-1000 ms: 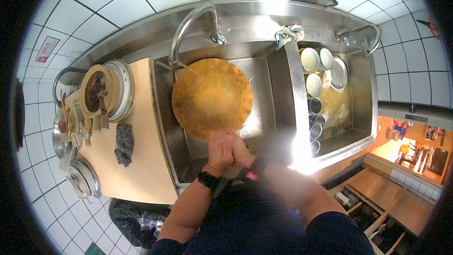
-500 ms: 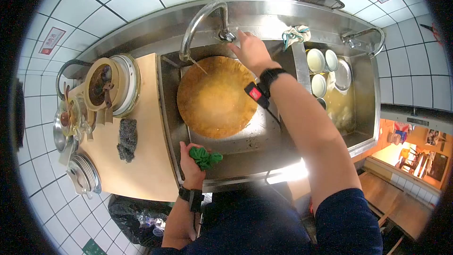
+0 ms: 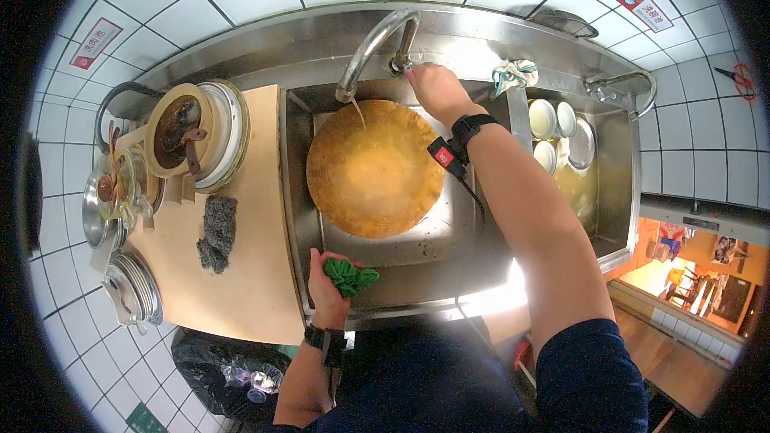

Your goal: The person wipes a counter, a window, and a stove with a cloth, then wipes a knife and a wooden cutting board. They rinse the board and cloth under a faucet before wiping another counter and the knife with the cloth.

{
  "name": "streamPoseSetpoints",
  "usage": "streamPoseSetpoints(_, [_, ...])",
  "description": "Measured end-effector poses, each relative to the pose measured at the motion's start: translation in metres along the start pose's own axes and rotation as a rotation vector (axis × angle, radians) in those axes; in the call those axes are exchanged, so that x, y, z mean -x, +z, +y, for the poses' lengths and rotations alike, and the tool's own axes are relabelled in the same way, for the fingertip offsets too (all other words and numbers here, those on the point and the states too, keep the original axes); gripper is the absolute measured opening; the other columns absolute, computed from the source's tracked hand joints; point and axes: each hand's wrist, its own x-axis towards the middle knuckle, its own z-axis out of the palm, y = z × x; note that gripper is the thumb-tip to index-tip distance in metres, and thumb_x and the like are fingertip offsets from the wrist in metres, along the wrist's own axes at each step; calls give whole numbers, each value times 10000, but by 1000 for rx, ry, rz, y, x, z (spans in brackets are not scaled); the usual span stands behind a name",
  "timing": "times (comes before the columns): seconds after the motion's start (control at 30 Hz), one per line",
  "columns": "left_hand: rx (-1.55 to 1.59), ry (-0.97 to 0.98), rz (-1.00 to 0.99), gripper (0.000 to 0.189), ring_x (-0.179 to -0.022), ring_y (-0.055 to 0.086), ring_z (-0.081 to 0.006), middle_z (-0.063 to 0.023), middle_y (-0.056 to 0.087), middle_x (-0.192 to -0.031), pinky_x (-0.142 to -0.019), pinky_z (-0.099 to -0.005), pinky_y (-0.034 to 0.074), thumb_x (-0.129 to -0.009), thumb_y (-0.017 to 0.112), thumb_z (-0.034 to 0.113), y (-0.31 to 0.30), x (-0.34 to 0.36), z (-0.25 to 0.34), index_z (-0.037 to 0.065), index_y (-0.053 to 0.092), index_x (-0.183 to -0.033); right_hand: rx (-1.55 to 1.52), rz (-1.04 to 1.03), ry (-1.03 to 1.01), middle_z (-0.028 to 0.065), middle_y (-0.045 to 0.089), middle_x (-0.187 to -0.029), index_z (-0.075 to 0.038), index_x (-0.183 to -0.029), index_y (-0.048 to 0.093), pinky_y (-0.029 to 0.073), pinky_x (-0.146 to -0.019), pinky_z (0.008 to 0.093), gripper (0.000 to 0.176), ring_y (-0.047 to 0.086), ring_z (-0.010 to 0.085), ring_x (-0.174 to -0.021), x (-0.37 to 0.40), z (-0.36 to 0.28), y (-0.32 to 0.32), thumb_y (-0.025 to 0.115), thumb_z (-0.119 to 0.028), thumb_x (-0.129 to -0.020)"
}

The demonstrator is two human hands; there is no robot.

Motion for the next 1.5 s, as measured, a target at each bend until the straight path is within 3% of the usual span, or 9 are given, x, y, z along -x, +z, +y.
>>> streamPoseSetpoints(0.1, [-40,19,2,546,-756,699,-287,-107,620,-775,-725,-408,577,-1073,403,486,3,1,3,33,604,-843,-26,10,6,247,662,-880,20,-867,628,497,-792,516,349,632,449,-866,0,-1,-1,511,-261,-1039])
streamPoseSetpoints(0.17, [-89,23,-1,544,-766,674,-310,-80,597,-765,-763,-478,571,-1057,418,535,1,-1,2,83,586,-804,-33,-3,43,249,667,-896,26,-871,637,496,-801,516,359,632,451,-882,1,-3,-2,512,-265,-1039])
streamPoseSetpoints(0.27, [-65,16,-1,551,-752,703,-276,-112,625,-771,-713,-397,582,-1074,400,481,-3,-3,1,27,609,-841,-39,-11,53,253,668,-910,24,-876,642,498,-805,513,353,634,447,-893,1,-4,-4,514,-262,-1037])
streamPoseSetpoints(0.57, [-77,6,15,553,-742,694,-257,-106,624,-769,-718,-384,585,-1078,386,464,-1,6,4,20,615,-843,-39,4,29,246,681,-924,14,-876,652,519,-812,512,377,650,439,-898,-1,-2,-3,491,-281,-1046])
streamPoseSetpoints(1.2, [-106,5,-45,550,-754,707,-274,-115,641,-786,-717,-399,589,-1074,395,474,-2,1,2,20,617,-857,-87,-11,90,256,678,-933,26,-887,648,509,-835,511,374,638,450,-917,0,-5,-8,493,-276,-1043])
streamPoseSetpoints(1.27, [-141,3,-35,522,-760,694,-311,-79,604,-792,-729,-468,584,-1063,424,511,-2,1,2,78,585,-818,-72,37,46,257,677,-919,23,-883,648,515,-825,508,362,641,448,-911,1,-1,-1,507,-273,-1037])
streamPoseSetpoints(1.5, [-132,4,-42,504,-743,697,-300,-72,609,-792,-707,-447,585,-1065,421,501,0,5,4,78,581,-842,-63,56,69,245,679,-908,20,-893,646,521,-816,509,328,649,438,-901,2,-5,1,520,-250,-1030])
